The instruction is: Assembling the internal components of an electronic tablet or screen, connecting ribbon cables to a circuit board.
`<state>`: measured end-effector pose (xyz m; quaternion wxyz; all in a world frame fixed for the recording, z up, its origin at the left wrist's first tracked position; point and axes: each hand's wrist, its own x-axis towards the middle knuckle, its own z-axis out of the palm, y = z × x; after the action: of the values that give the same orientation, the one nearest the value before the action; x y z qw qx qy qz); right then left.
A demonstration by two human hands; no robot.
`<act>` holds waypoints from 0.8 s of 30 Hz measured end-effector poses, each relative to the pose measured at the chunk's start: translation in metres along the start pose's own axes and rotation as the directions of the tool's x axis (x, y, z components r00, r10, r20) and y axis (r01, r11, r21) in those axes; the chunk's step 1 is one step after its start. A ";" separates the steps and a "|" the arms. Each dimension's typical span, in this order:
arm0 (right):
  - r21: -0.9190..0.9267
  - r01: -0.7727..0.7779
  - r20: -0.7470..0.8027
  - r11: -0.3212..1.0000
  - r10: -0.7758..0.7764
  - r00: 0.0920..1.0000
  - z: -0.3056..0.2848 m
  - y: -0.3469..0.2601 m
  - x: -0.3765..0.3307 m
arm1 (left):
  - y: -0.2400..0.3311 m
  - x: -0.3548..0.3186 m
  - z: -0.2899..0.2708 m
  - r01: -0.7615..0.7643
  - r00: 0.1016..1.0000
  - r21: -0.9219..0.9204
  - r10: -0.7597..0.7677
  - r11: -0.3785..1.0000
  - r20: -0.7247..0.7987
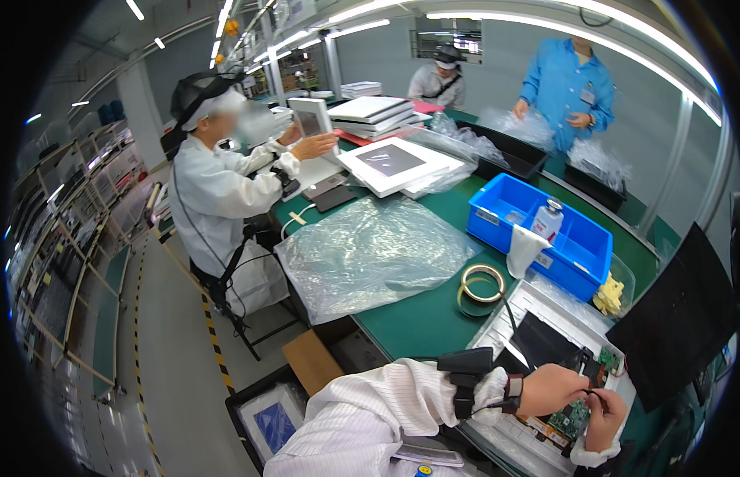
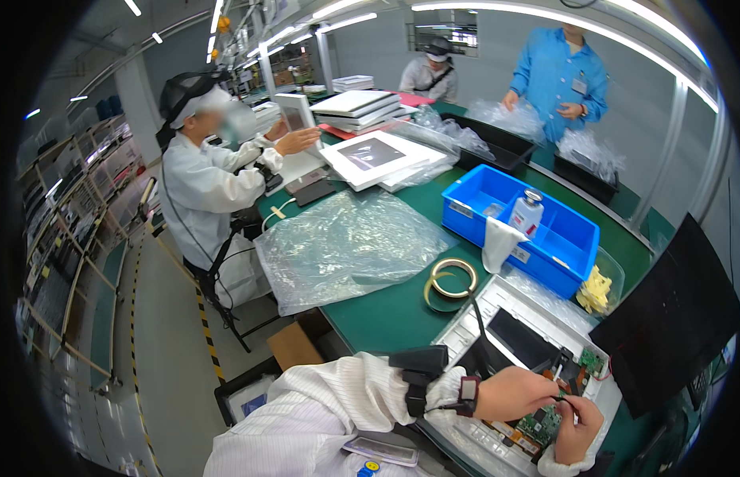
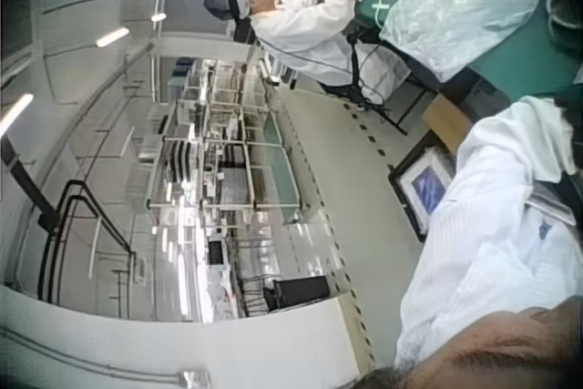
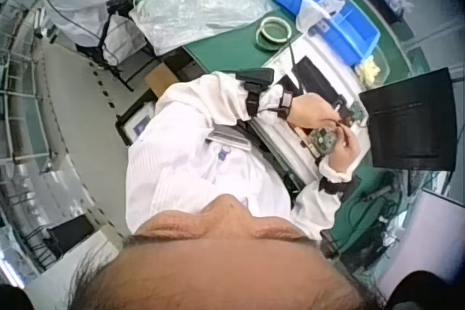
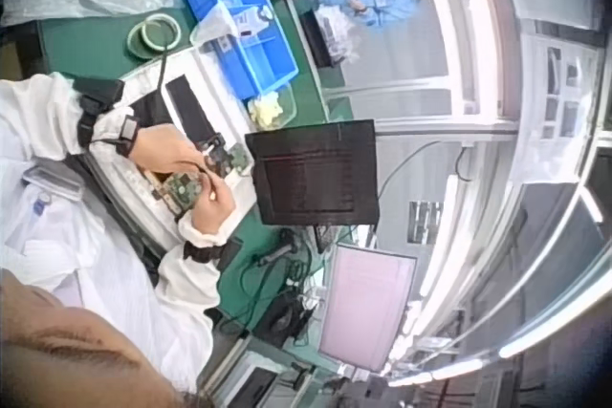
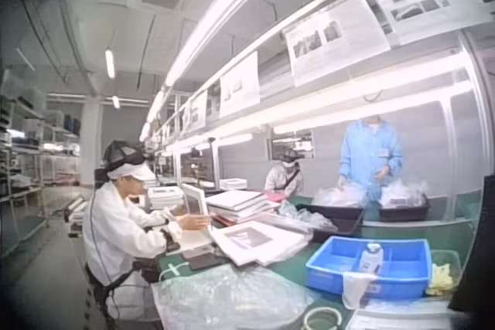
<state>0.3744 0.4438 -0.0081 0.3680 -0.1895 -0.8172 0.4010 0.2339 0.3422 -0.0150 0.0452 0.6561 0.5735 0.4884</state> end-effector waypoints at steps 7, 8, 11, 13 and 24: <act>0.277 -0.218 -0.008 0.936 0.229 0.973 0.002 -0.004 0.012 | 0.002 0.003 -0.024 0.129 0.991 -0.001 -0.129 0.992 0.025; 0.287 -0.236 -0.006 0.928 0.248 0.969 -0.002 -0.001 0.014 | 0.002 0.006 -0.027 0.200 0.976 -0.032 -0.196 0.979 0.095; 0.401 -0.289 -0.015 0.869 0.322 0.947 -0.008 0.005 0.015 | 0.004 0.011 -0.030 0.222 0.972 -0.139 -0.208 0.965 0.106; 0.432 -0.285 -0.019 0.856 0.325 0.946 -0.011 0.005 0.014 | 0.007 0.014 -0.029 0.238 0.967 -0.148 -0.220 0.960 0.132; 0.440 -0.222 -0.171 0.870 0.323 0.931 -0.017 -0.002 0.015 | 0.004 0.013 -0.030 0.223 0.972 -0.164 -0.208 0.961 0.107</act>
<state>0.3771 0.4604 0.0067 0.4347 -0.2684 -0.6281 0.5869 0.2142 0.3366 0.0103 0.1807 0.6043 0.5939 0.4995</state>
